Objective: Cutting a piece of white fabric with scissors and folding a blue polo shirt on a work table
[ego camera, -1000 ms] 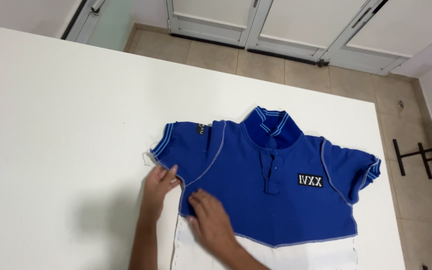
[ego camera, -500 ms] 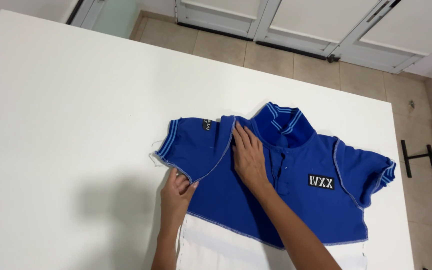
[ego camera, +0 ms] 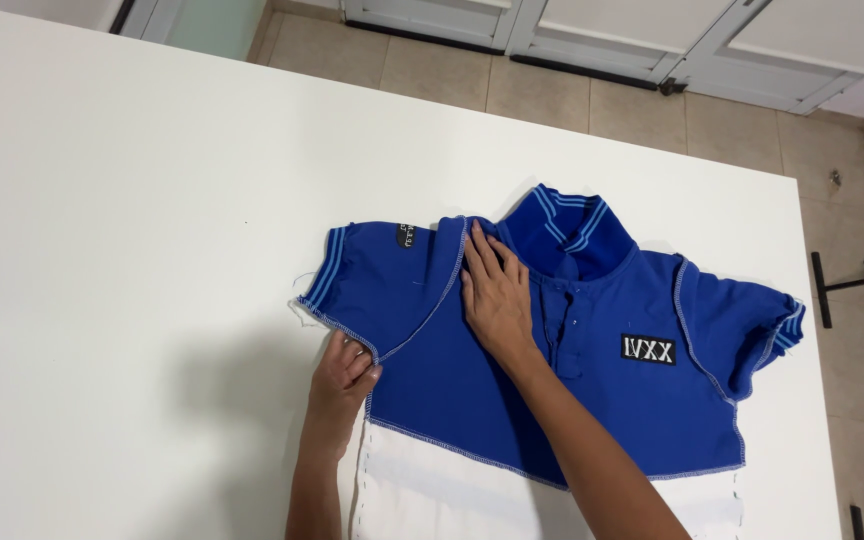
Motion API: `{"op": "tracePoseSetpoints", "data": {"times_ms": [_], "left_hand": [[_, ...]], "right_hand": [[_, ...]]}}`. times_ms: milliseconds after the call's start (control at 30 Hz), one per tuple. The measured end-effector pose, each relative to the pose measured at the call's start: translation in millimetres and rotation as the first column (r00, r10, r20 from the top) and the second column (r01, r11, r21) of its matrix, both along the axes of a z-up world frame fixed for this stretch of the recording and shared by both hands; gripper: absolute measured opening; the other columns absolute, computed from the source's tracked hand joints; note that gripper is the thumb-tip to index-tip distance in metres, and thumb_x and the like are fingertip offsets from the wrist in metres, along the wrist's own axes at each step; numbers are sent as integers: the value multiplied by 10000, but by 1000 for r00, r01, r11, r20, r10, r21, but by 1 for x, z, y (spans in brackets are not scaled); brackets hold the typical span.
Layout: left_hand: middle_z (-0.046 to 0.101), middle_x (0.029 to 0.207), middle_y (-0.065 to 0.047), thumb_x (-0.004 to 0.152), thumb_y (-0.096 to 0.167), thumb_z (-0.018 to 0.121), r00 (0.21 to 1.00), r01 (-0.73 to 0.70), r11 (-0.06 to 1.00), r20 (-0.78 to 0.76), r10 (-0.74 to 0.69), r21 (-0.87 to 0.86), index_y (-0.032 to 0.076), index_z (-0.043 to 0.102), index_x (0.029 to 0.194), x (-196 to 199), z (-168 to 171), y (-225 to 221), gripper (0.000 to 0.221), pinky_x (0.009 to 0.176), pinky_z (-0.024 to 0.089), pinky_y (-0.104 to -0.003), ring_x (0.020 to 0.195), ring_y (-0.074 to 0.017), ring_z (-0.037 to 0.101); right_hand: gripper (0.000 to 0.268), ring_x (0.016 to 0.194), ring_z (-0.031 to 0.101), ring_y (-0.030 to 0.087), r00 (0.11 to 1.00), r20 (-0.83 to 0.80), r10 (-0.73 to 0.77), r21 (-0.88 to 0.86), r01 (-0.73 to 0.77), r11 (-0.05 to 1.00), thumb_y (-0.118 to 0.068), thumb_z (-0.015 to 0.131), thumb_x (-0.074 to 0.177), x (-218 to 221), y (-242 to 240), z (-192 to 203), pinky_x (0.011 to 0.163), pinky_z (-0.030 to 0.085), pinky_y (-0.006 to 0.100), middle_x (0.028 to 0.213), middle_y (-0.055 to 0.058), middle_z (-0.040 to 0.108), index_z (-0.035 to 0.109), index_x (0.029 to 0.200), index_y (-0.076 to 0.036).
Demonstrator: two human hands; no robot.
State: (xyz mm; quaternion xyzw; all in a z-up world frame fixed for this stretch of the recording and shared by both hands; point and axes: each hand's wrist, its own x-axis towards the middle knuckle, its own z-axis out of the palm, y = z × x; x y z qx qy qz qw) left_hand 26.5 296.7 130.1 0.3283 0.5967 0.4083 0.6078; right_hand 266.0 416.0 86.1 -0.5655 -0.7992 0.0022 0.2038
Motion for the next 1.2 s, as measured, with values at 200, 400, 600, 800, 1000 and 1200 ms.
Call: {"op": "tracePoseSetpoints", "data": {"times_ms": [200, 400, 600, 800, 1000, 1200], "left_hand": [[685, 1570, -82, 905, 165, 760, 998, -32, 997, 55, 36, -66, 208, 452, 1603, 7, 6, -1, 765, 1167, 577, -487, 1465, -311, 666], [805, 1348, -45, 951, 423, 744, 891, -51, 997, -448, 68, 51, 210, 569, 1435, 16, -27, -3, 557, 1042, 649, -478, 1230, -309, 800], [818, 1310, -41, 983, 363, 710, 932, -107, 994, -351, 92, -25, 204, 608, 1385, 17, -14, -1, 444, 1037, 660, -443, 1243, -272, 801], [709, 1415, -284, 1021, 323, 753, 933, -143, 990, -334, 136, 3, 53, 538, 1547, 25, 2, 0, 630, 1058, 557, -669, 1348, -498, 657], [668, 1472, -296, 1024, 207, 721, 969, -176, 984, -181, 170, -18, 41, 474, 1609, 23, 17, 0, 656, 1081, 571, -615, 1407, -490, 615], [603, 1542, -300, 1023, 166, 712, 968, -241, 970, -72, 240, -8, 44, 426, 1634, 26, 27, -1, 685, 1112, 560, -590, 1465, -479, 558]], "right_hand": [[543, 1444, 501, 317, 1000, 5, 7, 1, -7, 1000, -248, 485, 1147, -2, -2, 3, 1084, 440, 472, 1742, 73, 450, 458, 1678, -139], [536, 1445, 499, 315, 1000, -2, 5, -4, -5, 1000, -263, 493, 1151, 1, 0, 1, 1115, 436, 473, 1742, 54, 450, 467, 1674, -149], [531, 1450, 500, 305, 1000, -7, 7, -13, -7, 1000, -248, 495, 1154, 0, 0, 3, 1083, 434, 461, 1745, 55, 448, 470, 1672, -138], [504, 1492, 438, 245, 997, 61, -46, -35, 49, 998, -316, 418, 1185, 1, 2, -7, 1121, 380, 432, 1753, -34, 417, 442, 1685, -260], [356, 1468, 526, 322, 995, -103, -5, -13, 3, 1000, -184, 649, 1097, 0, -20, 16, 1125, 460, 471, 1603, 65, 561, 632, 1449, -132], [222, 1388, 591, 321, 985, -121, 126, -22, -130, 991, -202, 686, 1026, -23, -103, 18, 1067, 471, 467, 1439, 34, 679, 739, 1240, -179]]}}
